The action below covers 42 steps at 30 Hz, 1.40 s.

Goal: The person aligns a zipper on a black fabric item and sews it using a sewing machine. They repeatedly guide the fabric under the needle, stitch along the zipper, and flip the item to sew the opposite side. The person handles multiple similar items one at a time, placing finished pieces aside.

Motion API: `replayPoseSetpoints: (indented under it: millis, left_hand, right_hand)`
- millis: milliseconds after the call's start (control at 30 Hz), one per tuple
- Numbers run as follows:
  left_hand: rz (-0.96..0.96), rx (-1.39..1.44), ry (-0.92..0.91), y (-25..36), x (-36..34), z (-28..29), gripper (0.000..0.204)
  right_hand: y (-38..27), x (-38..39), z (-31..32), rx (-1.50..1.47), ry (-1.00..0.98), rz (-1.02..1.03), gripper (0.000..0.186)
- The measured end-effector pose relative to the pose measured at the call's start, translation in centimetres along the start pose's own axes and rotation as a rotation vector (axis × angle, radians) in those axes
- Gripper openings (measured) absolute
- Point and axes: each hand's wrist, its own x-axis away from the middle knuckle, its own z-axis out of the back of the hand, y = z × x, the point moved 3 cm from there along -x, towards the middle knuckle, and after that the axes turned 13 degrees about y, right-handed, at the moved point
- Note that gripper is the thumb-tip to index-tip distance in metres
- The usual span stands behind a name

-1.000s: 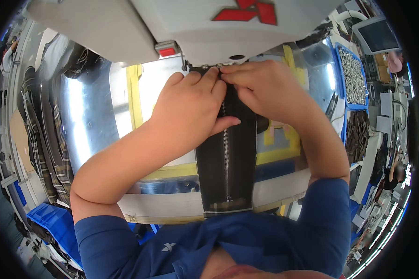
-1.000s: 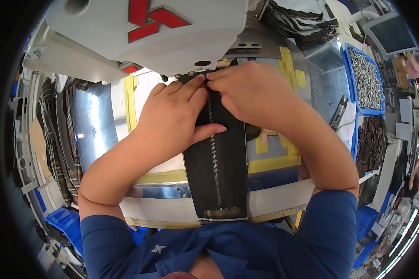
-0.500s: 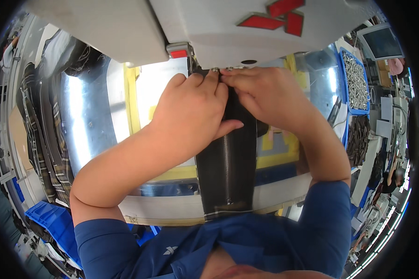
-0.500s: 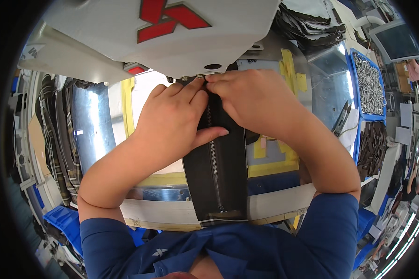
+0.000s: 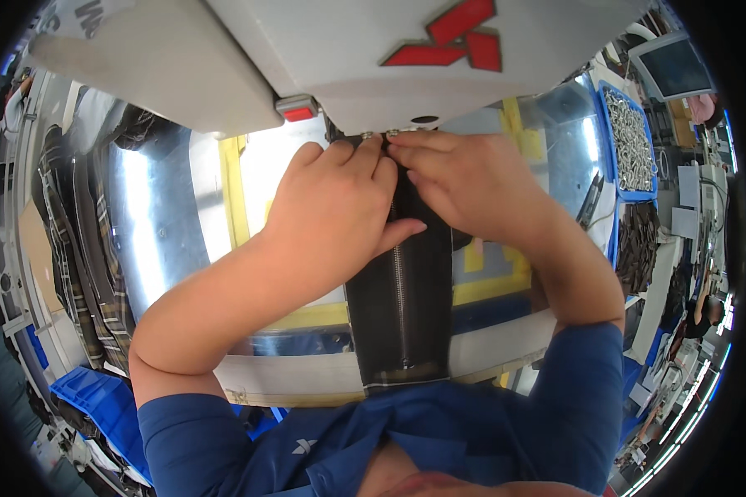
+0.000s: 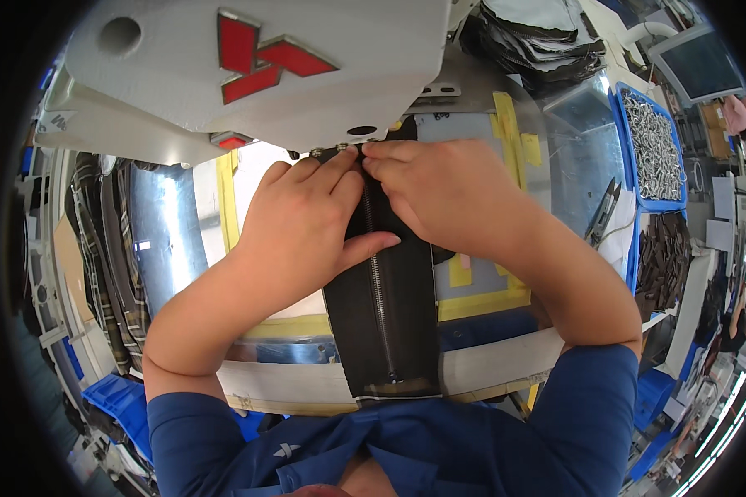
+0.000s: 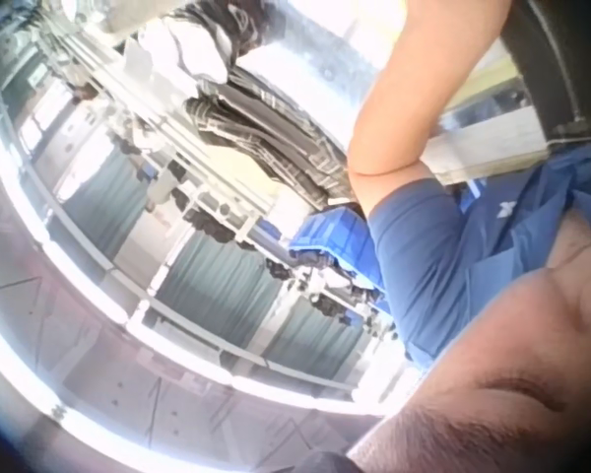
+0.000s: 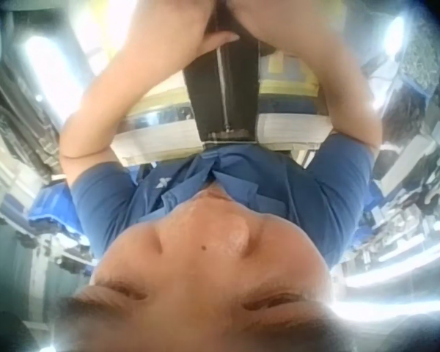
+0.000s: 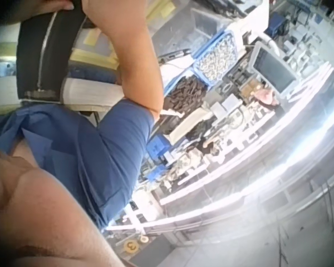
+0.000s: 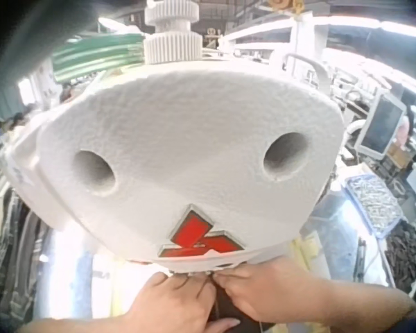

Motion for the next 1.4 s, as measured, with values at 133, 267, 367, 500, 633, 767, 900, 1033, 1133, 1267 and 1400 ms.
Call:
replayPoseSetpoints:
  millis: [133, 267, 367, 500, 633, 767, 900, 1033, 1133, 1267, 1400]
  left_hand:
    - [-0.009, -0.007, 0.003, 0.1, 0.0, 0.0, 0.068]
    - [-0.017, 0.017, 0.025, 0.2, 0.1, 0.0, 0.07]
    - [-0.036, -0.008, 0.015, 0.3, -0.1, 0.1, 0.071]
    - [-0.004, 0.036, -0.054, 0.5, -0.2, 0.0, 0.08]
    - [-0.106, 0.12, -0.02, 1.3, 0.1, -1.3, 0.081]
    - [-0.149, 0.077, 0.032, 1.7, 0.1, -1.9, 0.08]
    - [-0.143, 0.044, 0.075, 1.2, 0.9, -1.8, 0.077]
    - [-0.189, 0.082, 0.085, 1.8, 0.2, -2.3, 0.075]
    - [-0.192, 0.076, 0.087, 1.7, 0.3, -2.2, 0.075]
    - [-0.183, 0.056, 0.098, 1.4, 0.6, -1.7, 0.074]
    - [-0.221, 0.059, 0.118, 1.5, 0.9, -1.8, 0.066]
  right_hand:
    - [0.0, 0.3, 0.3, 0.008, -0.019, 0.002, 0.026]
    - [-0.3, 0.2, 0.5, -0.01, -0.019, -0.012, 0.025]
    - [-0.1, 0.1, 0.5, 0.025, -0.039, 0.037, 0.025]
    - [0.2, 0.3, 0.4, 0.076, -0.166, -0.032, 0.029]
    - [0.5, 1.0, 2.5, 0.102, -0.331, -0.128, 0.028]
    - [3.2, 3.6, 5.5, 0.067, -0.074, -0.091, 0.027]
    - [12.4, 5.1, 12.8, 0.299, 0.236, -0.453, 0.027]
    - [22.6, 13.3, 19.1, 0.489, 0.282, -0.721, 0.025]
    - [25.2, 15.8, 18.9, 0.496, 0.195, -0.711, 0.027]
    - [25.4, 15.2, 18.7, 0.503, 0.14, -0.731, 0.018]
    - [25.9, 16.1, 18.6, 0.575, 0.239, -0.698, 0.018]
